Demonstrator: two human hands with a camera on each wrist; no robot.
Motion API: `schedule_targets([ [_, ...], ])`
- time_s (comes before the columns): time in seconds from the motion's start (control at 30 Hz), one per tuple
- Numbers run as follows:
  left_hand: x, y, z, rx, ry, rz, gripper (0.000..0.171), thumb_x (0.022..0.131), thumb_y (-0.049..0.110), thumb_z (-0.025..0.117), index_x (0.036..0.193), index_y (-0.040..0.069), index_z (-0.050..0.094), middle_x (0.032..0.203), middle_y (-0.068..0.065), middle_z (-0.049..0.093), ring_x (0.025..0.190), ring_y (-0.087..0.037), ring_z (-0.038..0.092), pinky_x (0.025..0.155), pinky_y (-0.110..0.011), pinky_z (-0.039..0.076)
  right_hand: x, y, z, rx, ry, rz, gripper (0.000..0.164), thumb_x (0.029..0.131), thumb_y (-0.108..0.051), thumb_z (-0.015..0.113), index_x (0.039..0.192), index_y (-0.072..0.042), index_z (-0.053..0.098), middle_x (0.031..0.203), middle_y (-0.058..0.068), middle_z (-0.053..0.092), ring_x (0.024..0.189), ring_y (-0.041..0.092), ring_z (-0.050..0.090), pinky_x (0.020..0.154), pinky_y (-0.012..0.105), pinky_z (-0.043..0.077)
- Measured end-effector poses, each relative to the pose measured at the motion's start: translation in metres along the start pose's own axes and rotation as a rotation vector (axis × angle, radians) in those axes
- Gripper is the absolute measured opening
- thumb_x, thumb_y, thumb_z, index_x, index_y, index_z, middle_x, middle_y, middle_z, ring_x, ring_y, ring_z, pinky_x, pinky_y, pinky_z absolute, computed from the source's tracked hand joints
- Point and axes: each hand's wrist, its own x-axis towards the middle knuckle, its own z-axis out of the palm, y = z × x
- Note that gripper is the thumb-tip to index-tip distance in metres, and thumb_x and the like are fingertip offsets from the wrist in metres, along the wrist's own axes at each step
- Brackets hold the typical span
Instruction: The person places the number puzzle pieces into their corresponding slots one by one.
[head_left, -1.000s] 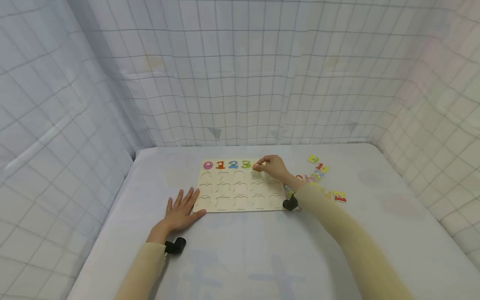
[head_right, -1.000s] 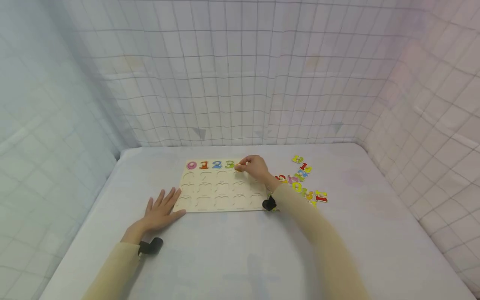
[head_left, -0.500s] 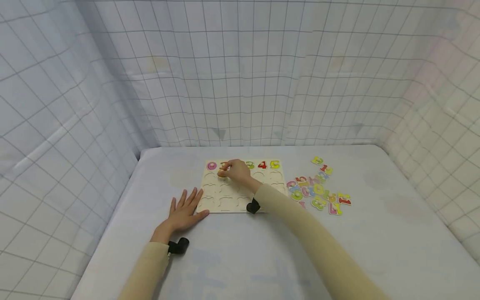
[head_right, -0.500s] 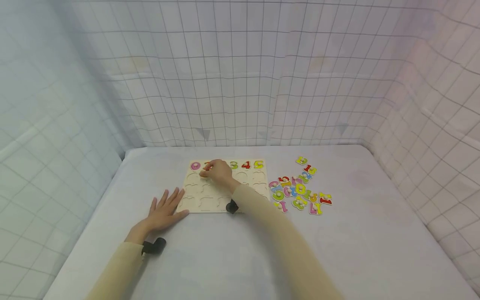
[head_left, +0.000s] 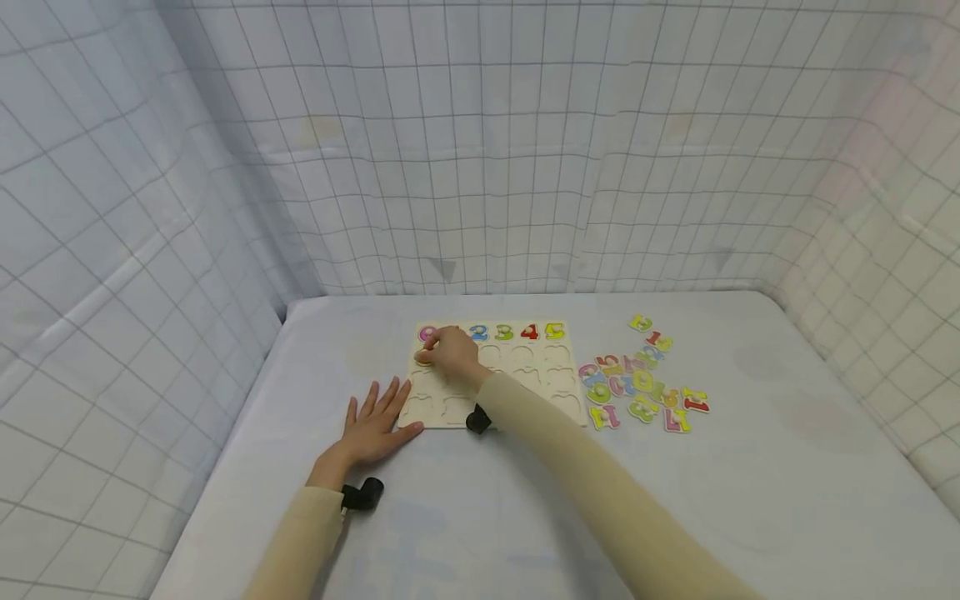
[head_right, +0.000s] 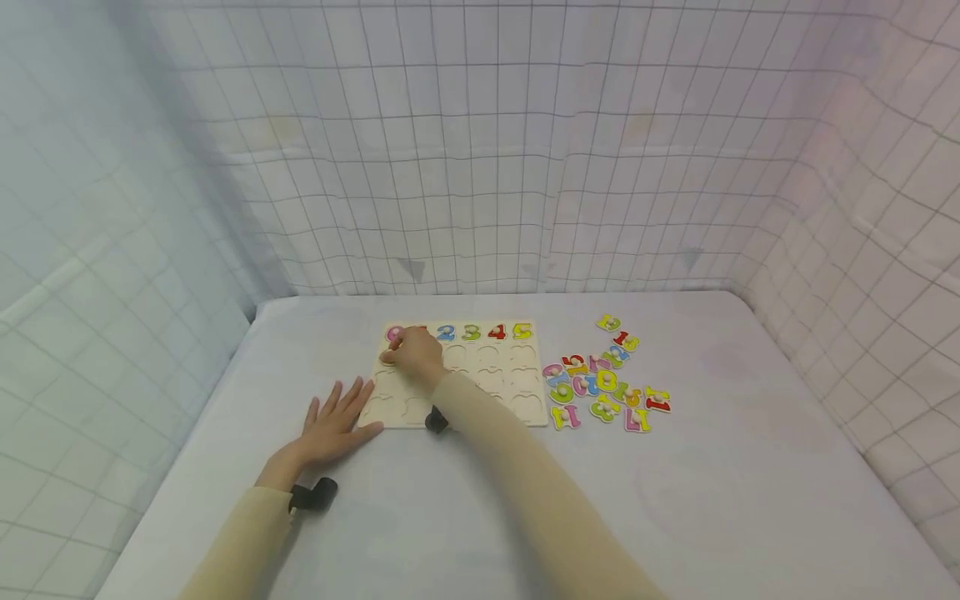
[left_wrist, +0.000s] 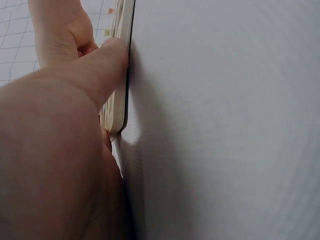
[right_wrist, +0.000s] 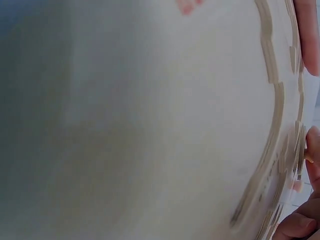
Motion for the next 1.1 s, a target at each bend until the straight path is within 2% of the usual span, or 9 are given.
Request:
schedule_targets([
  [0.23,0.0018,-0.0044,0.0057,0.000,0.006,0.008,0.083,0.092,0.062,0.043,0.154,0.016,0.012,0.158,-0.010,0.004,0.141,-0.036,-0.012,0.103,-0.058,-0.017,0.0007,0.0002,0.0046,-0.025,0.009,0.024,0.023,0.080,-0.043,0.075,0.079,-0.021,0.068,0.078,-0.009,0.063,0.068,0.010,0.056,0.061,0.029,0.045],
  [0.57,0.0040,-0.0096,0.0090,-0.001,0.017,0.004,0.085,0.091,0.065,0.042,0.154,0.018,0.011,0.158,-0.009,0.003,0.141,-0.034,-0.013,0.103,-0.057,-0.018,0.0000,-0.0022,0.0043,-0.005,0.001,-0.007,0.020,0.081,-0.040,0.075,0.081,-0.020,0.070,0.082,-0.009,0.065,0.070,0.010,0.056,0.062,0.029,0.045],
  [0.93,0.0022,-0.0009,0.0035,0.013,0.007,-0.011,0.082,0.093,0.059,0.045,0.154,0.015,0.012,0.158,-0.011,0.004,0.141,-0.037,-0.011,0.103,-0.060,-0.015,-0.0005,-0.0018,0.0013,0.017,-0.031,0.007,0.019,0.081,-0.039,0.075,0.083,-0.021,0.070,0.080,-0.010,0.064,0.068,0.010,0.056,0.063,0.028,0.044],
  [1.1,0.0015,-0.0008,0.0033,0.028,0.007,-0.017,0.082,0.093,0.059,0.045,0.154,0.014,0.013,0.158,-0.011,0.005,0.141,-0.038,-0.010,0.103,-0.060,-0.015,-0.0018,-0.0014,-0.0034,-0.018,-0.062,-0.017,0.024,0.082,-0.042,0.073,0.092,-0.020,0.072,0.089,-0.007,0.066,0.073,0.010,0.057,0.064,0.027,0.044],
])
